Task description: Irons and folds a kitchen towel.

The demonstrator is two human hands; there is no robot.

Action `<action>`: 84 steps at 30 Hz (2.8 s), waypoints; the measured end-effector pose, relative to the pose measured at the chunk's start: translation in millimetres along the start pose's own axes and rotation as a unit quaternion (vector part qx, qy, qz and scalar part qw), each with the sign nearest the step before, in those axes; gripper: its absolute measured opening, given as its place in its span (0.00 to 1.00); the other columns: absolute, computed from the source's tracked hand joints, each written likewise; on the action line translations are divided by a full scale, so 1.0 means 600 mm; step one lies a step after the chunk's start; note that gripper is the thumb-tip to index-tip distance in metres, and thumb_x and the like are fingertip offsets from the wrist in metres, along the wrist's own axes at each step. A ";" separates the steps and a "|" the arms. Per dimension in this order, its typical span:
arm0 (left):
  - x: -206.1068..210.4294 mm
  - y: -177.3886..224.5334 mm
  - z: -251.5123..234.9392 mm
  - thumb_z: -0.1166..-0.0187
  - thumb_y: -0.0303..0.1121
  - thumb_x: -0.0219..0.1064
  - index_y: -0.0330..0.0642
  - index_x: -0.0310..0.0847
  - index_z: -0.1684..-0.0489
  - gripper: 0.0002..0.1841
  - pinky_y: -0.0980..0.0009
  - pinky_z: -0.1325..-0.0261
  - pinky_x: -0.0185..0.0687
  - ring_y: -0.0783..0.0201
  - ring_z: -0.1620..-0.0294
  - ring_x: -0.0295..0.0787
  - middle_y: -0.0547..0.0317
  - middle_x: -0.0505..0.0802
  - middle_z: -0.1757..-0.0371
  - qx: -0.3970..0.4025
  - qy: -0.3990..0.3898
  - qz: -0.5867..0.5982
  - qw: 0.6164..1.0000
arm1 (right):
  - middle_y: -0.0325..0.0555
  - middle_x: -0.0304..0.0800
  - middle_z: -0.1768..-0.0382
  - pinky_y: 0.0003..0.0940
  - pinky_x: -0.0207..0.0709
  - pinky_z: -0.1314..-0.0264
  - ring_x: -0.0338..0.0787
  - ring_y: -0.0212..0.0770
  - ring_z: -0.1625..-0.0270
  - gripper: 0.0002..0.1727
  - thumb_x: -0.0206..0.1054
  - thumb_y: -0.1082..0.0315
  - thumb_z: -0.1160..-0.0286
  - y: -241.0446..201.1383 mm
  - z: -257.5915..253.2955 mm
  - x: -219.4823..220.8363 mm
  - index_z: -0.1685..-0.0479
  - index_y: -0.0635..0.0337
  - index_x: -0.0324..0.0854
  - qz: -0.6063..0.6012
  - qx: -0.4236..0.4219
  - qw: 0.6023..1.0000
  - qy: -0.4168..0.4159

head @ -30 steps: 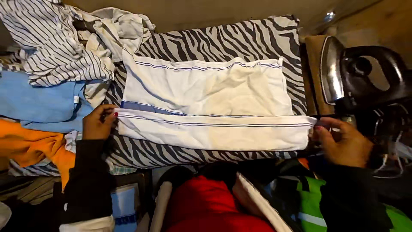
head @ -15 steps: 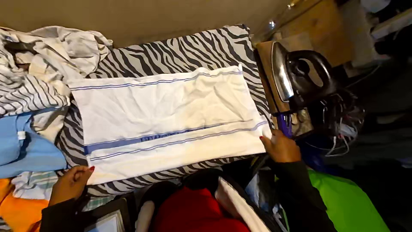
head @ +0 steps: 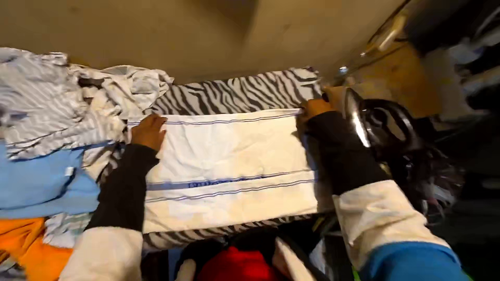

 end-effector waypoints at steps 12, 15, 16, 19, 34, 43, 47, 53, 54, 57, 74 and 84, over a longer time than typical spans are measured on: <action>-0.008 -0.057 0.255 0.20 0.40 0.60 0.35 0.74 0.21 0.29 0.36 0.13 0.55 0.33 0.10 0.59 0.34 0.70 0.14 -0.061 0.137 0.100 0.984 | 0.89 0.71 0.27 0.85 0.62 0.29 0.72 0.88 0.24 0.36 0.65 0.55 0.13 0.251 0.196 -0.117 0.19 0.79 0.64 0.066 0.214 0.959 0.174; 0.001 -0.082 0.367 0.22 0.37 0.61 0.30 0.75 0.24 0.28 0.37 0.19 0.64 0.31 0.17 0.70 0.29 0.75 0.19 -0.156 0.176 0.129 0.963 | 0.88 0.74 0.28 0.82 0.62 0.25 0.74 0.86 0.24 0.35 0.63 0.56 0.13 0.270 0.208 -0.118 0.17 0.77 0.63 0.029 0.229 0.961 0.150; 0.003 -0.083 0.395 0.22 0.35 0.62 0.29 0.75 0.24 0.27 0.37 0.20 0.66 0.31 0.19 0.72 0.28 0.77 0.21 -0.181 0.175 0.143 0.957 | 0.90 0.72 0.28 0.82 0.59 0.23 0.72 0.87 0.23 0.37 0.64 0.55 0.13 0.268 0.206 -0.119 0.18 0.78 0.63 0.002 0.208 0.966 0.151; 0.005 -0.086 0.426 0.20 0.32 0.62 0.28 0.77 0.26 0.25 0.37 0.32 0.77 0.32 0.33 0.84 0.28 0.85 0.31 -0.226 0.168 0.156 0.947 | 0.93 0.77 0.37 0.85 0.61 0.29 0.76 0.90 0.30 0.41 0.63 0.45 0.14 0.126 0.199 -0.127 0.26 0.81 0.70 -0.003 0.109 0.984 0.142; 0.047 -0.086 0.367 0.13 0.39 0.59 0.29 0.84 0.40 0.20 0.35 0.63 0.82 0.34 0.70 0.91 0.36 0.91 0.72 -0.310 0.149 0.105 0.933 | 0.71 0.91 0.50 0.72 0.82 0.49 0.91 0.73 0.45 0.18 0.68 0.65 0.20 -0.580 0.105 0.090 0.36 0.64 0.81 0.029 -0.184 0.982 -0.036; 0.033 -0.061 0.459 0.18 0.37 0.66 0.28 0.84 0.42 0.19 0.46 0.57 0.85 0.45 0.64 0.91 0.36 0.93 0.54 -0.298 0.114 0.211 0.924 | 0.82 0.85 0.41 0.81 0.71 0.36 0.83 0.82 0.34 0.24 0.63 0.59 0.14 -0.164 0.110 -0.018 0.32 0.72 0.79 0.107 0.067 0.992 -0.011; 0.057 -0.054 0.485 0.23 0.30 0.70 0.25 0.76 0.31 0.24 0.48 0.56 0.86 0.47 0.65 0.91 0.35 0.92 0.54 -0.336 0.069 0.294 0.892 | 0.79 0.90 0.58 0.80 0.75 0.54 0.89 0.83 0.52 0.21 0.67 0.61 0.19 -0.256 0.278 0.010 0.38 0.70 0.82 0.106 -0.056 0.993 -0.019; 0.024 -0.058 0.513 0.24 0.23 0.66 0.23 0.72 0.27 0.25 0.45 0.58 0.87 0.43 0.65 0.92 0.34 0.93 0.56 -0.334 0.094 0.208 0.915 | 0.67 0.93 0.55 0.67 0.84 0.56 0.94 0.70 0.52 0.19 0.65 0.71 0.21 -0.544 0.412 0.208 0.33 0.65 0.81 0.054 -0.283 0.947 -0.142; 0.008 -0.058 0.530 0.25 0.23 0.65 0.23 0.72 0.27 0.25 0.45 0.60 0.87 0.41 0.65 0.92 0.34 0.93 0.55 -0.326 0.128 0.185 0.918 | 0.68 0.92 0.46 0.67 0.83 0.46 0.92 0.70 0.43 0.21 0.59 0.71 0.16 -0.591 0.405 0.216 0.26 0.64 0.77 0.056 -0.267 0.942 -0.195; -0.063 -0.060 0.569 0.22 0.28 0.60 0.23 0.74 0.29 0.24 0.49 0.62 0.87 0.43 0.64 0.92 0.35 0.93 0.54 -0.301 0.200 0.144 0.921 | 0.68 0.91 0.44 0.66 0.82 0.43 0.91 0.68 0.38 0.20 0.54 0.72 0.12 -0.700 0.389 0.230 0.26 0.64 0.77 0.006 -0.258 0.942 -0.212; 0.112 0.026 0.336 0.13 0.60 0.45 0.47 0.59 0.08 0.38 0.21 0.15 0.32 0.37 0.05 0.47 0.44 0.60 0.06 -0.077 0.089 -0.016 0.993 | 0.76 0.91 0.50 0.77 0.79 0.50 0.91 0.79 0.47 0.25 0.67 0.67 0.21 -0.114 0.406 0.144 0.26 0.68 0.76 0.029 0.066 0.992 -0.103; 0.030 0.031 0.215 0.15 0.52 0.50 0.34 0.69 0.17 0.35 0.20 0.21 0.44 0.24 0.19 0.69 0.28 0.77 0.20 -0.026 0.069 -0.029 0.997 | 0.80 0.89 0.49 0.78 0.76 0.45 0.88 0.81 0.43 0.22 0.66 0.63 0.17 0.152 0.357 0.066 0.32 0.68 0.79 -0.007 0.299 0.954 0.022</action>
Point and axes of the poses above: each hand's wrist, its own z-axis away from the middle knuckle, its own x-axis out of the palm, y = z × x, the point moved 9 cm from there along -z, towards the middle knuckle
